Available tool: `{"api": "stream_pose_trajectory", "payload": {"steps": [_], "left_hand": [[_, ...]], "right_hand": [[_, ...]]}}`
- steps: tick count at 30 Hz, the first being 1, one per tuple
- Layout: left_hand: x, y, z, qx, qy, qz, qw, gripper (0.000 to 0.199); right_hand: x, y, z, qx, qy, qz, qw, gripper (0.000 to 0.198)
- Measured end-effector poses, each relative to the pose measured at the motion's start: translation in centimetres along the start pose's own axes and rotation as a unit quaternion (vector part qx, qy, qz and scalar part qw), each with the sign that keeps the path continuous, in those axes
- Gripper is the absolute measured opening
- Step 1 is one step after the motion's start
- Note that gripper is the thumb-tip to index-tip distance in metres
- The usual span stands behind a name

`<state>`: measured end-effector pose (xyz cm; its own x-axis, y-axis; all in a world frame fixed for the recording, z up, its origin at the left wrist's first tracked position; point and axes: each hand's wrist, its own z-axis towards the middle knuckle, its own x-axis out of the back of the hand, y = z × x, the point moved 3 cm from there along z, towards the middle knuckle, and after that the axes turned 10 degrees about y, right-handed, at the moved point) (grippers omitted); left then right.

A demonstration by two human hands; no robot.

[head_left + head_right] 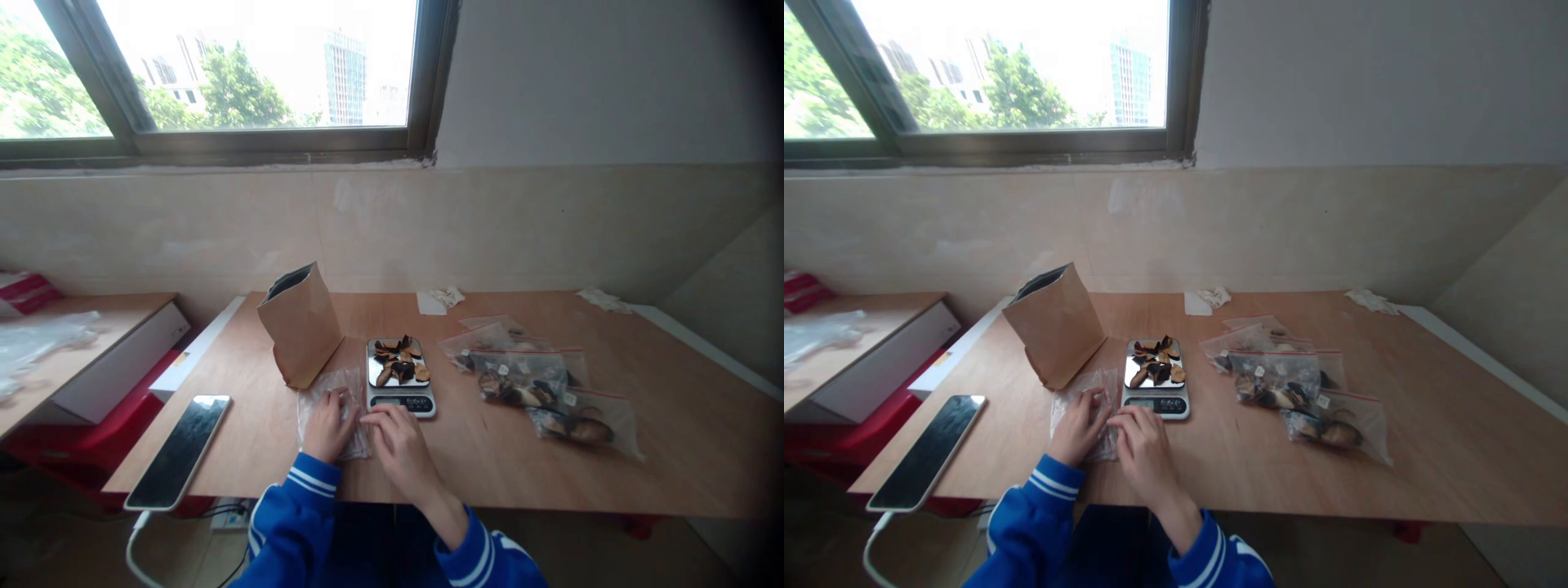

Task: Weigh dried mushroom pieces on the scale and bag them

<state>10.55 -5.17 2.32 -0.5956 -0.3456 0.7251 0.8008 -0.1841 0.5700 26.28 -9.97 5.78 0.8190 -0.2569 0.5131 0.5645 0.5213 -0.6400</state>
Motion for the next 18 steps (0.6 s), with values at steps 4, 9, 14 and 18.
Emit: {"api": "stream_pose_trajectory", "payload": {"steps": [4, 9, 14, 18], "left_hand": [[-0.6, -0.3, 0.4, 0.057, -0.003, -0.023, 0.998, 0.026], [1.0, -0.2, -0.6, 0.121, 0.084, -0.138, 0.98, 0.022], [3.6, 2.9, -4.6, 0.116, 0.109, -0.268, 0.95, 0.031], [4.2, 4.7, -6.1, 0.086, 0.102, -0.338, 0.931, 0.03]], "right_hand": [[-1.5, -0.9, -0.6, -0.027, -0.016, 0.063, 0.998, 0.028], [-2.3, -0.5, -0.8, -0.122, 0.0, 0.144, 0.982, 0.024], [-3.6, -1.1, -0.4, -0.244, 0.008, 0.262, 0.934, 0.026], [-3.8, -1.6, 0.3, -0.275, -0.005, 0.355, 0.893, 0.032]]}}
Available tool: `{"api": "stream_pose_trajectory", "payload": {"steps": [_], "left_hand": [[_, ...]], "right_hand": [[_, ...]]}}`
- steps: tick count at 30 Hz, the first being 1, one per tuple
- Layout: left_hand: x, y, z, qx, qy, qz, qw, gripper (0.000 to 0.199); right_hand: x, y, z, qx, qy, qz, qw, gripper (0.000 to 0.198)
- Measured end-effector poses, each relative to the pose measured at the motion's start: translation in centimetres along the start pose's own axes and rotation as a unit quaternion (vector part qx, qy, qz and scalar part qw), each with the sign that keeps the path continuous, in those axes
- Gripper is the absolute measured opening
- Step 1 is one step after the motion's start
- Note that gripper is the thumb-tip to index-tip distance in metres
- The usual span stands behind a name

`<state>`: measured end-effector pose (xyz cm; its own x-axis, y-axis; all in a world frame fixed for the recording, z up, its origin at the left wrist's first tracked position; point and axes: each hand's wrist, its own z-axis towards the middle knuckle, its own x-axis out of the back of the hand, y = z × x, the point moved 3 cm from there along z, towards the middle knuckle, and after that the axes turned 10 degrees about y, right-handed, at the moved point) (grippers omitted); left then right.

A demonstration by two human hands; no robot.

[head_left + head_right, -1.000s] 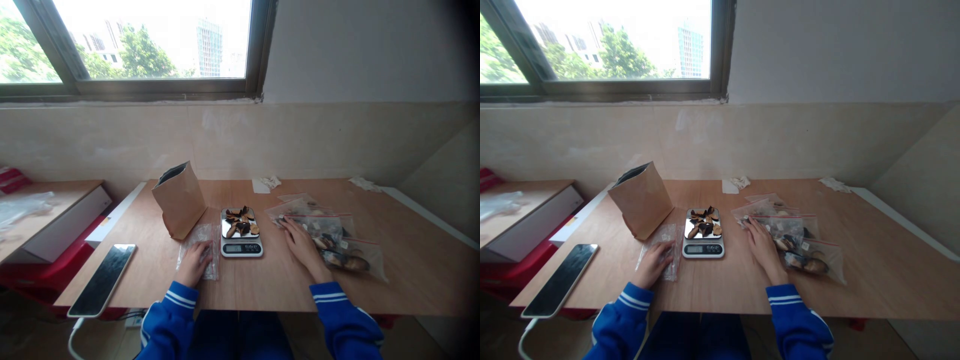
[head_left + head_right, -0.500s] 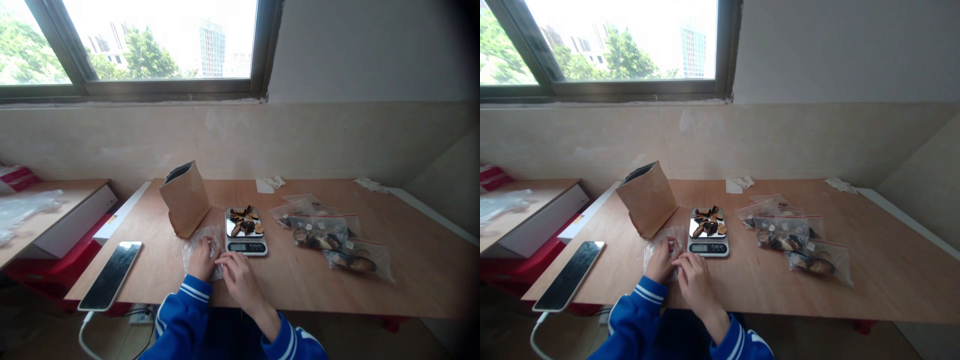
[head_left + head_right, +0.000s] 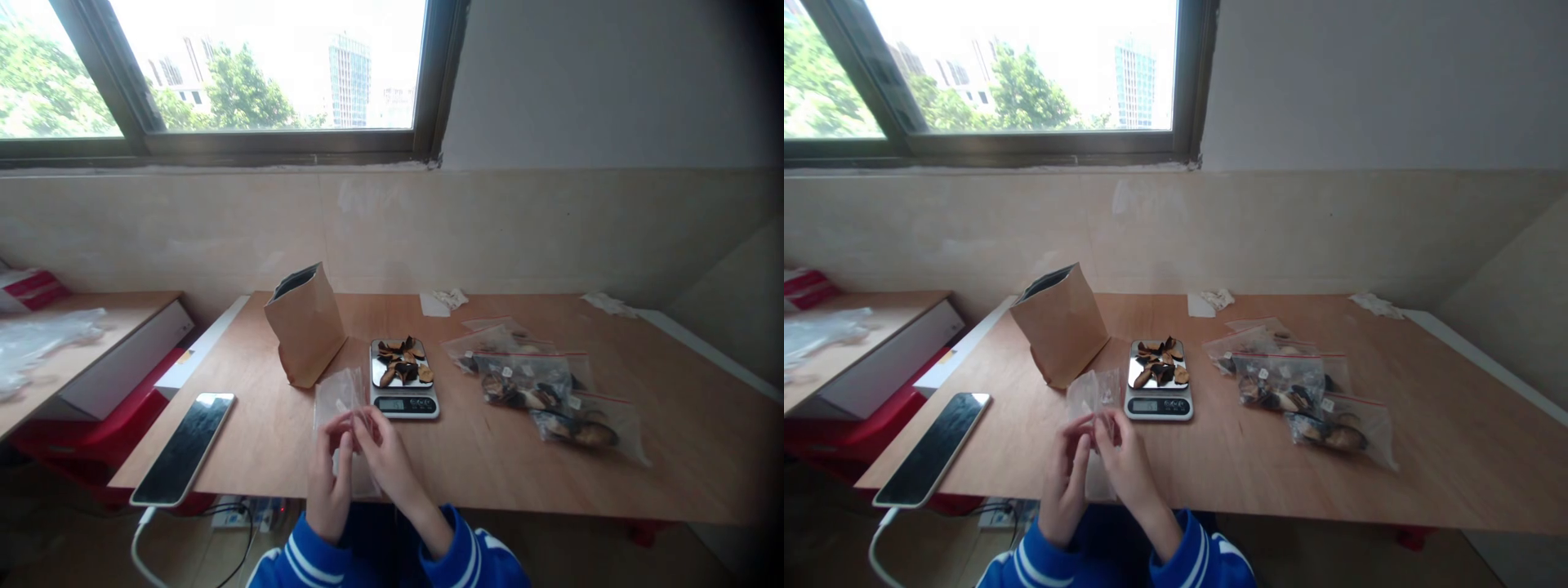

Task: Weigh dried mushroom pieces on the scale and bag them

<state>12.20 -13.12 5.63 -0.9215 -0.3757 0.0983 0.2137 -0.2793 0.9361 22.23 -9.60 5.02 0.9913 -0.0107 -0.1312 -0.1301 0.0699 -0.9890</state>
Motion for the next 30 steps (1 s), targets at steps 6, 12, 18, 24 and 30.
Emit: {"api": "stream_pose_trajectory", "payload": {"steps": [6, 12, 18, 24, 30], "left_hand": [[-0.3, 0.4, 2.3, -0.095, -0.026, 0.077, 0.992, 0.049], [0.7, 0.8, 4.2, -0.213, 0.026, 0.162, 0.963, 0.031], [1.9, 1.3, 5.0, -0.26, 0.101, 0.172, 0.945, 0.011], [3.0, 1.6, 5.8, -0.224, 0.177, 0.14, 0.948, 0.013], [1.5, 1.5, 7.1, -0.167, 0.195, 0.043, 0.965, 0.02]], "right_hand": [[0.8, -1.7, 0.3, 0.007, -0.039, 0.037, 0.999, 0.044], [0.6, -4.3, 0.3, 0.066, -0.063, -0.03, 0.995, 0.04], [1.8, -3.8, 1.5, 0.027, -0.05, -0.032, 0.998, 0.046], [5.2, -2.9, 3.5, -0.008, 0.006, -0.037, 0.999, 0.048], [9.4, -3.2, 5.6, 0.126, 0.003, -0.13, 0.984, 0.043]]}}
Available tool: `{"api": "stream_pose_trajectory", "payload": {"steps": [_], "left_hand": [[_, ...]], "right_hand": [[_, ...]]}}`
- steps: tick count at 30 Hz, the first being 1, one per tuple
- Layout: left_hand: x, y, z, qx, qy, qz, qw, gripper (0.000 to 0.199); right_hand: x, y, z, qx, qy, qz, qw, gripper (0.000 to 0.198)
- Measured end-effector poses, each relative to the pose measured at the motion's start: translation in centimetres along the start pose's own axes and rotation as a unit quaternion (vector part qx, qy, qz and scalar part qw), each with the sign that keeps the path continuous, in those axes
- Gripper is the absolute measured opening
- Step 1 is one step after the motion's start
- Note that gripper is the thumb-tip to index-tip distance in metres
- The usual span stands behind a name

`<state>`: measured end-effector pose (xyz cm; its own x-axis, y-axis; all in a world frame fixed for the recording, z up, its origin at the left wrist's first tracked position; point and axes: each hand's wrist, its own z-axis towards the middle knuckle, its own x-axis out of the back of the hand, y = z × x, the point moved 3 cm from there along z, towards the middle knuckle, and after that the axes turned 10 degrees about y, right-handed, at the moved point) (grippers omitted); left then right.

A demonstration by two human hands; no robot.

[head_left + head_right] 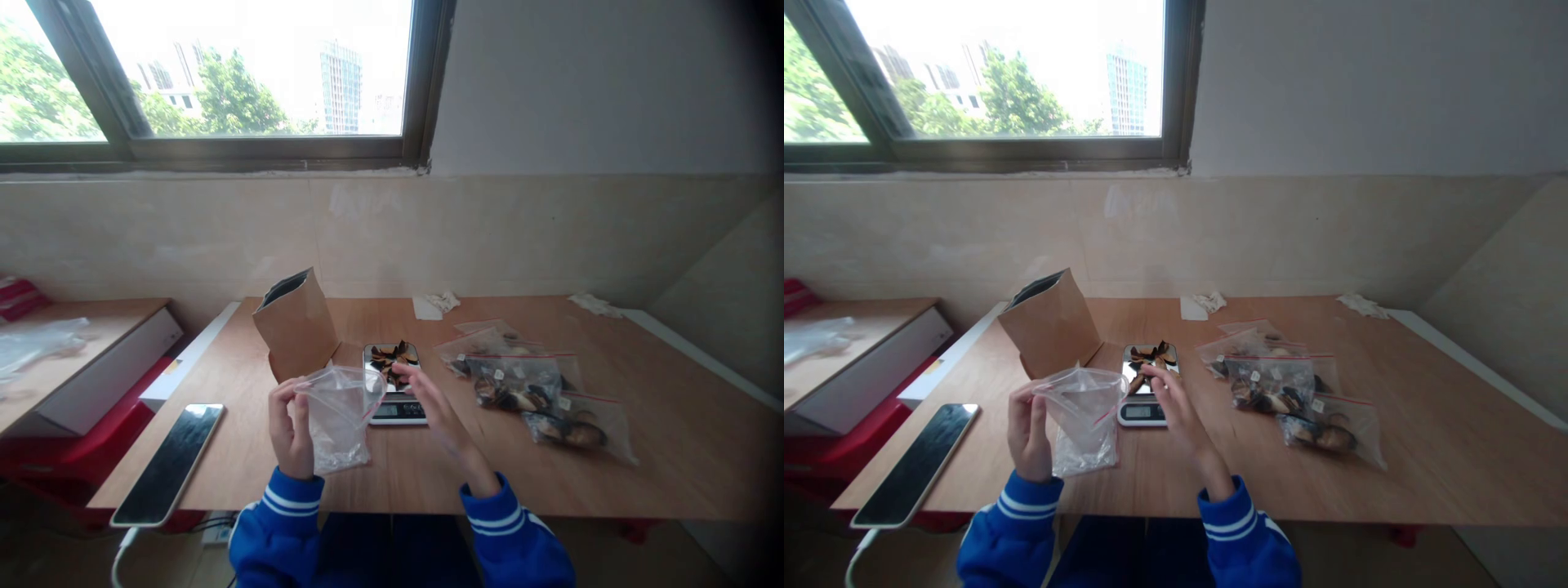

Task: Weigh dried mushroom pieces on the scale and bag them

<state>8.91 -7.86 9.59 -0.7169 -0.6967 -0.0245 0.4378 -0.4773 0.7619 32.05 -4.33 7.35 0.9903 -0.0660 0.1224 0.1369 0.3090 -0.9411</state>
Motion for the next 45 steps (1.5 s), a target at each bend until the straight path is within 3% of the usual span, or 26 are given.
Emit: {"api": "stream_pose_trajectory", "payload": {"steps": [2, 4, 7, 11, 15, 22, 30, 39, 45], "left_hand": [[-1.3, -0.4, 0.1, 0.025, 0.029, -0.034, 0.999, 0.02], [-2.8, -1.1, 0.0, 0.054, 0.051, -0.057, 0.996, 0.021], [-4.8, -2.9, -0.7, 0.11, 0.097, -0.043, 0.988, 0.023], [-6.0, -5.1, -2.0, 0.138, 0.139, -0.009, 0.981, 0.025], [-5.9, -6.2, -2.7, 0.12, 0.152, 0.027, 0.981, 0.025], [-5.9, -7.5, -3.2, 0.12, 0.125, 0.064, 0.983, 0.024], [-5.7, -7.3, -2.8, 0.148, 0.174, 0.056, 0.972, 0.024], [-5.8, -7.1, -2.9, 0.142, 0.151, 0.082, 0.975, 0.02], [-5.7, -7.4, -2.9, 0.166, 0.162, 0.052, 0.971, 0.019]], "right_hand": [[1.7, 1.6, 1.1, 0.038, 0.089, -0.078, 0.992, 0.043], [2.4, 3.4, 2.0, 0.08, 0.134, -0.151, 0.976, 0.043], [2.0, 5.5, 3.1, 0.113, 0.131, -0.225, 0.959, 0.045], [0.1, 7.0, 3.8, 0.1, 0.095, -0.282, 0.949, 0.057], [-1.2, 7.5, 4.0, 0.09, 0.086, -0.315, 0.941, 0.064], [-1.6, 8.4, 3.7, 0.103, 0.082, -0.335, 0.933, 0.058], [-1.1, 8.2, 3.2, 0.113, 0.087, -0.331, 0.933, 0.056], [-0.4, 7.9, 3.8, 0.118, 0.088, -0.304, 0.941, 0.043], [-0.6, 8.4, 4.2, 0.125, 0.072, -0.327, 0.934, 0.054]]}}
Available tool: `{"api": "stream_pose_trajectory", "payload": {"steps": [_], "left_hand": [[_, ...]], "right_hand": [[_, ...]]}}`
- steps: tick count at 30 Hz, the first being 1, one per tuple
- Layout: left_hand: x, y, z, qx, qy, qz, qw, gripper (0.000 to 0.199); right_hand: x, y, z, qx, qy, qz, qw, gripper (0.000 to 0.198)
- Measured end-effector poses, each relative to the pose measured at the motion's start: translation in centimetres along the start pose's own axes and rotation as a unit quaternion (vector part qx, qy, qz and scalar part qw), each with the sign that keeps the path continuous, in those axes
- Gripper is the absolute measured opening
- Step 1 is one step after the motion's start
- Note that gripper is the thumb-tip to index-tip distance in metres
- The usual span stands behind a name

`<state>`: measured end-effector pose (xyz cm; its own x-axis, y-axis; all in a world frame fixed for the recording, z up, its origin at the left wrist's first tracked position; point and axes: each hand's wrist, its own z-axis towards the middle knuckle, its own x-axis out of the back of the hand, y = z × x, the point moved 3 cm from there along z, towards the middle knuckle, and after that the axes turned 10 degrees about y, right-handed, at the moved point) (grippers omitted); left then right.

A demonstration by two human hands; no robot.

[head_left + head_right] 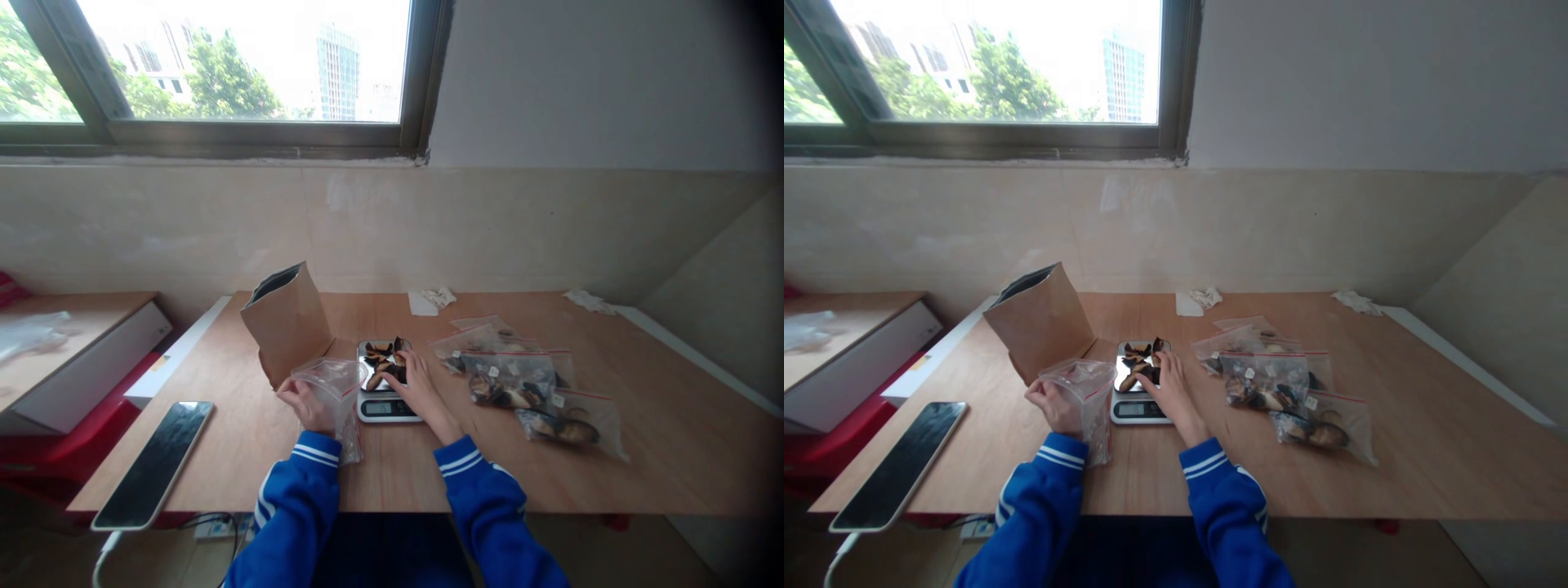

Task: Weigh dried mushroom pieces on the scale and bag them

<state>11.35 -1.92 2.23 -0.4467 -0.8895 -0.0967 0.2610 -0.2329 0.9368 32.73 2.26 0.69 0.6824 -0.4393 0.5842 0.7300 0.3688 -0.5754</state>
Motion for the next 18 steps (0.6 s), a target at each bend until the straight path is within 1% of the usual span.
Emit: {"api": "stream_pose_trajectory", "payload": {"steps": [2, 3, 7, 11, 14, 18], "left_hand": [[-0.06, 0.01, 0.06, 0.015, 0.011, -0.029, 0.999, 0.017], [-0.09, 0.02, 0.09, 0.022, 0.019, -0.042, 0.999, 0.017], [-0.24, 0.02, 0.14, 0.045, 0.026, -0.06, 0.997, 0.017], [-0.29, 0.02, 0.09, 0.051, 0.014, -0.074, 0.996, 0.019], [-0.26, 0.17, -0.03, 0.039, 0.001, -0.091, 0.995, 0.019], [-0.32, 0.24, -0.31, 0.024, -0.031, -0.133, 0.99, 0.018]], "right_hand": [[-0.14, 0.08, -0.02, 0.005, 0.005, -0.004, 1.0, 0.057], [-0.16, 0.1, -0.04, 0.006, 0.01, -0.003, 1.0, 0.055], [0.09, 0.06, -0.08, 0.004, 0.031, 0.011, 0.999, 0.04], [0.44, 0.05, 0.12, -0.006, 0.042, 0.001, 0.999, 0.037], [0.43, 0.24, 0.42, -0.011, 0.041, -0.017, 0.999, 0.035], [0.15, 0.65, 0.83, -0.005, 0.03, -0.053, 0.998, 0.041]]}}
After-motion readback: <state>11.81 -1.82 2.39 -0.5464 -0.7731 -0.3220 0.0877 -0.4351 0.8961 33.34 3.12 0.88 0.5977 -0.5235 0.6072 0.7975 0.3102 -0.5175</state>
